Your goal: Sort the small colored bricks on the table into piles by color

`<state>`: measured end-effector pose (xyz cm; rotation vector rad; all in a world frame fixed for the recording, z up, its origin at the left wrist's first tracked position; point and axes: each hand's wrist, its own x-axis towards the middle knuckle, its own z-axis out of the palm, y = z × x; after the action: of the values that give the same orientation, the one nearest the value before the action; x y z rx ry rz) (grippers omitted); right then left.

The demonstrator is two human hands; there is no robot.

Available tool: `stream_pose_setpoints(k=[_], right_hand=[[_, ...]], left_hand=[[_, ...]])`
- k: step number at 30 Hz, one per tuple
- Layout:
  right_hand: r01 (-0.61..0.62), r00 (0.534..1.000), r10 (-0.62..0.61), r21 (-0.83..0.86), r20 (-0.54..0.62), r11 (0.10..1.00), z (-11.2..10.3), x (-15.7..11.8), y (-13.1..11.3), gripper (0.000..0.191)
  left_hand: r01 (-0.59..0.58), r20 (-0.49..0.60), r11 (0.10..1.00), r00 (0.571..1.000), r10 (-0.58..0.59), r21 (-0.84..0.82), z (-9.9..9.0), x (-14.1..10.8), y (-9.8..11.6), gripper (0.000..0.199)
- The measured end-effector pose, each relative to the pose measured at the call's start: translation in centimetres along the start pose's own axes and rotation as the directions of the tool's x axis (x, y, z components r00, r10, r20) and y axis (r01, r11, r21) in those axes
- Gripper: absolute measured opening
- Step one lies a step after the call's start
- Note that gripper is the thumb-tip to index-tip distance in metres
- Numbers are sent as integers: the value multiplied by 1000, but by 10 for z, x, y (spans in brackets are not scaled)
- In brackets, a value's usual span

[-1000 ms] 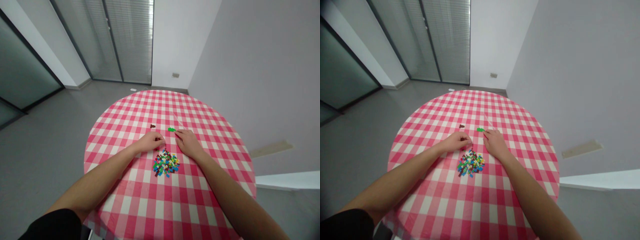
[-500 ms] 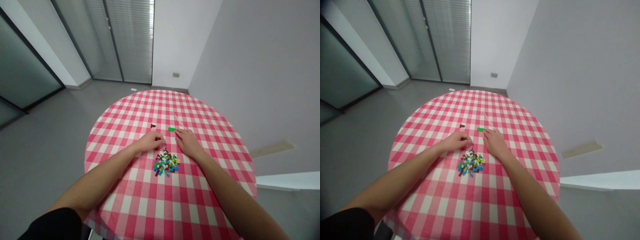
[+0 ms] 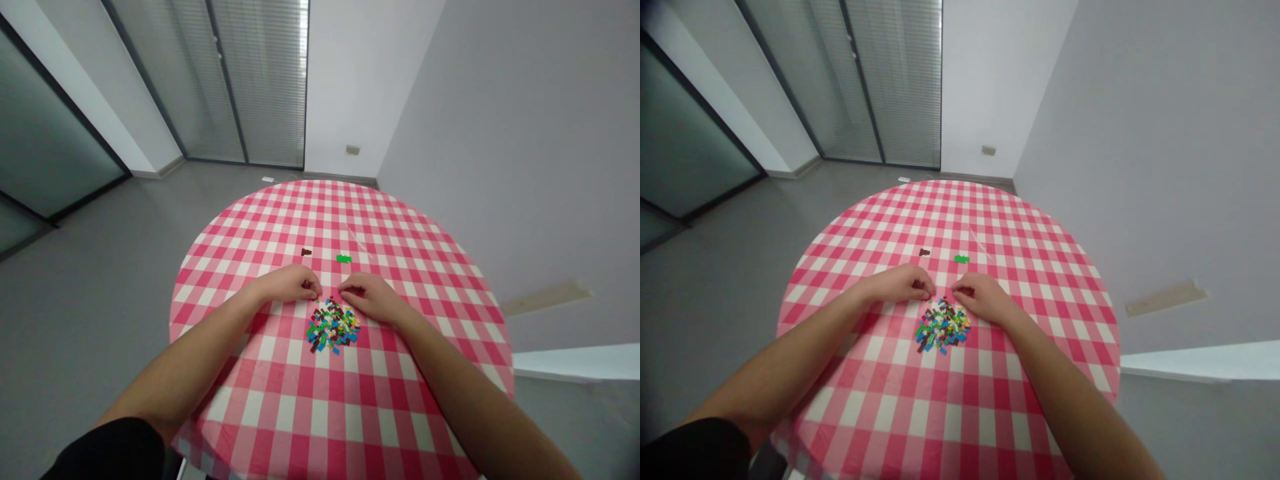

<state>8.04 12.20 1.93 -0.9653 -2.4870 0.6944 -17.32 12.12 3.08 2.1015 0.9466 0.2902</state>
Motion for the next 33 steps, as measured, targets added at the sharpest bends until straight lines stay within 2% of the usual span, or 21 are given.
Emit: stream_pose_setpoints(k=[4, 14, 21, 24, 27, 31, 33], right_hand=[[20, 998, -20, 7, 55, 1000, 0, 1, -8, 19], [27, 999, -26, -13, 43, 1000, 3, 3, -8, 19], [-3, 1000, 2, 16, 25, 1000, 3, 2, -7, 19], [-29, 999, 30, 57, -15, 998, 4, 2, -5, 20], [-73, 993, 81, 96, -86, 993, 7, 2, -1, 20], [-113, 969, 134, 106, -207, 988, 10, 3, 2, 19], [-107, 956, 132, 105, -264, 989, 10, 2, 1, 19]], left_hand=[[8, 37, 999, 999, -10, 42, -3, -3, 4, 15], [-45, 39, 997, 998, 43, 59, 1, 0, -1, 8], [-17, -19, 999, 1000, 18, 28, 0, -2, 4, 8], [17, -56, 998, 998, -21, -64, 1, -2, 4, 12], [24, -102, 971, 994, -49, -238, 5, 2, 3, 13], [-33, -211, 854, 973, -90, -519, 19, 14, 1, 10], [-90, -267, 782, 958, -101, -617, 26, 19, 0, 15]])
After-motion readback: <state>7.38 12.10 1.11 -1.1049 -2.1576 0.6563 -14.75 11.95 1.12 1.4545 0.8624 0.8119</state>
